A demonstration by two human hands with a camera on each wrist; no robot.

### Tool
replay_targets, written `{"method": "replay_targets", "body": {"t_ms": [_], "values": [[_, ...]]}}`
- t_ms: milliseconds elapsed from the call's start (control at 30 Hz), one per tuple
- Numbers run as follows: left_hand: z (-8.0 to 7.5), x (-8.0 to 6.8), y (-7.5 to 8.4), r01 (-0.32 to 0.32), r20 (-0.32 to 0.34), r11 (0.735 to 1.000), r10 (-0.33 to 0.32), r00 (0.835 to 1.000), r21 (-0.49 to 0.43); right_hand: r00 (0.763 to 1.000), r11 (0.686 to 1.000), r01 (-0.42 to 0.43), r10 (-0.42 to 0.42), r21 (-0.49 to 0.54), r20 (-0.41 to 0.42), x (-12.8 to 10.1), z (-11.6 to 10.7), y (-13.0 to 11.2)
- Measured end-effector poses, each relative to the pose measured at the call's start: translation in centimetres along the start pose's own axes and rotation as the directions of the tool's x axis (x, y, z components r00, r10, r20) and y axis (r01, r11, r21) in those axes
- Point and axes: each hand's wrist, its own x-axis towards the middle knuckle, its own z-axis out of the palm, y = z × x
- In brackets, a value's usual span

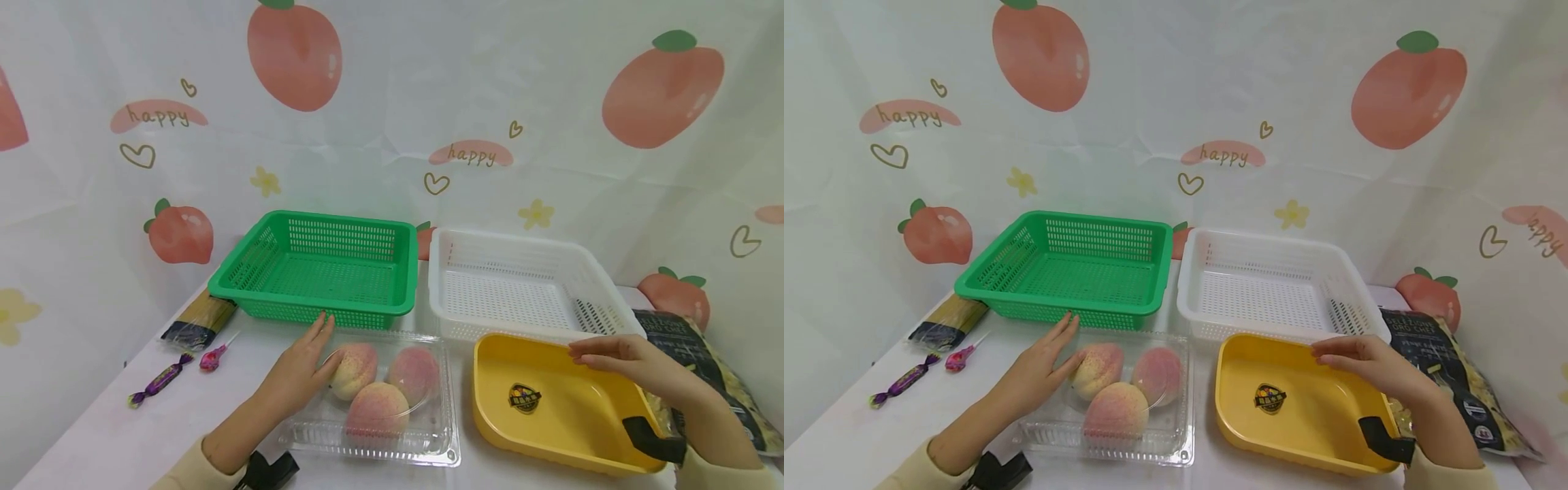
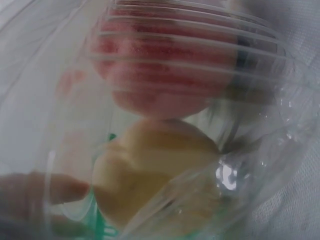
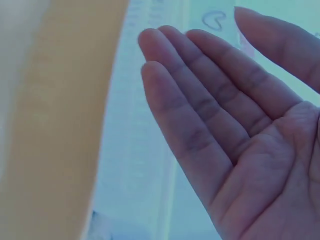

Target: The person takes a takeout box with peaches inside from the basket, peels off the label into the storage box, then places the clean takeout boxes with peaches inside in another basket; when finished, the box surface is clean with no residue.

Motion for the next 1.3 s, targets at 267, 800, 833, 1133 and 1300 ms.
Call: {"method": "replay_targets", "body": {"t_ms": [267,800,833,1133,1300], "values": [[0.1,0.0,-0.1,-0.01,-0.006,1.0,0.01,1.0,-0.002,0.978,0.996,0.034,-0.051,-0.086,-0.202,-1.2,-1.8,0.1],[0.2,0.1,0.3,-0.011,0.012,1.0,0.011,1.0,-0.016,0.941,0.983,0.17,-0.141,0.07,-0.308,1.0,-6.5,0.8],[0.2,0.1,0.3,-0.011,0.011,1.0,0.011,1.0,-0.016,0.941,0.98,0.175,-0.138,0.098,-0.31,1.2,-6.7,0.8],[0.1,0.1,0.5,-0.031,-0.02,1.0,0.031,0.999,0.004,0.961,0.794,0.228,-0.091,0.564,-0.261,2.7,-9.0,1.6],[0.1,0.1,0.5,-0.02,-0.013,1.0,0.02,1.0,-0.005,0.957,0.669,0.209,0.011,0.713,-0.291,3.4,-10.3,1.8]]}}
